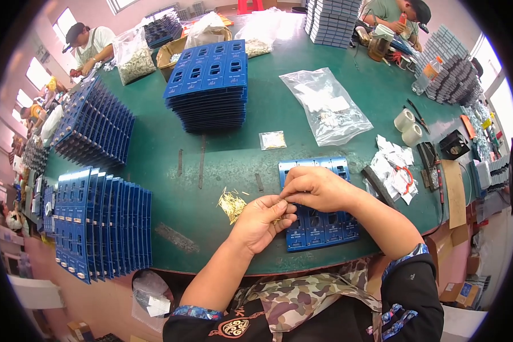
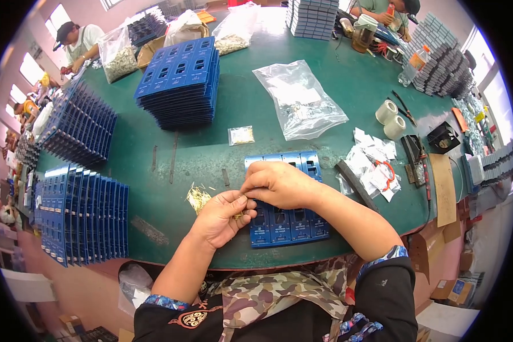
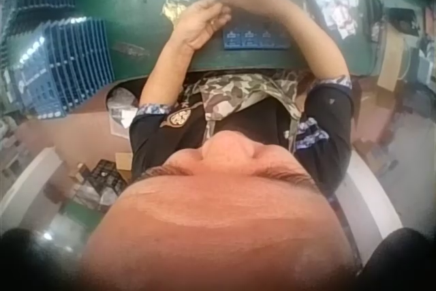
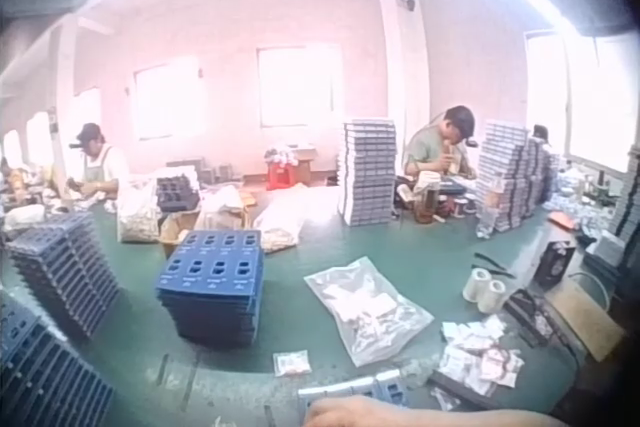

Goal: Manually inserting gold-colored pins or components into a blue plastic tray.

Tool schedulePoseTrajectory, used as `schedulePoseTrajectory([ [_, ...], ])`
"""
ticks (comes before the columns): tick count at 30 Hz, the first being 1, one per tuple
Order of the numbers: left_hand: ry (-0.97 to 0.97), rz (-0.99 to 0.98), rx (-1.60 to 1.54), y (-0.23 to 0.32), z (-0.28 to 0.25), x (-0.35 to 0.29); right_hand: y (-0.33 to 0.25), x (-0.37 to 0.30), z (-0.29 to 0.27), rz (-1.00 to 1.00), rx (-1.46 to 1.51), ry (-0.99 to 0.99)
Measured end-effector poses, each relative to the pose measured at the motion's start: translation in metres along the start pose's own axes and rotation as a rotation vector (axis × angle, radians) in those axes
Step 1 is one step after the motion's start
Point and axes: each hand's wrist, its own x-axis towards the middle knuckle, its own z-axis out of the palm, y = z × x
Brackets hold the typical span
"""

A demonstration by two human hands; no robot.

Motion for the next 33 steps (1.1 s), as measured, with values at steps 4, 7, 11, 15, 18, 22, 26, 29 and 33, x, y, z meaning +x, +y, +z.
schedulePoseTrajectory([
  [4,0.038,-0.012,0.027,0.000,0.002,0.000,0.000,-0.003,0.002,0.020,-0.040,-0.004],
  [7,0.037,-0.011,0.030,-0.002,0.000,0.001,0.002,-0.006,0.005,0.048,-0.040,0.017],
  [11,0.015,-0.008,0.021,-0.003,0.000,0.001,0.005,-0.013,0.010,0.153,0.073,0.056],
  [15,0.065,0.001,0.031,-0.003,0.002,0.001,0.006,-0.015,0.007,0.302,0.228,0.101],
  [18,0.094,0.010,0.037,-0.002,0.004,0.000,0.015,-0.020,-0.010,0.460,0.428,0.304],
  [22,0.117,0.016,0.059,-0.001,0.006,-0.001,0.038,-0.028,-0.029,0.414,-0.069,0.382],
  [26,0.122,0.017,0.060,-0.001,0.004,-0.001,0.037,-0.025,-0.025,0.355,-0.204,0.274],
  [29,0.121,0.013,0.061,-0.001,0.004,-0.001,0.038,-0.025,-0.023,0.346,-0.290,0.204],
  [33,0.103,0.015,0.057,-0.002,0.004,0.000,0.041,-0.026,-0.020,0.281,-0.335,0.240],
])
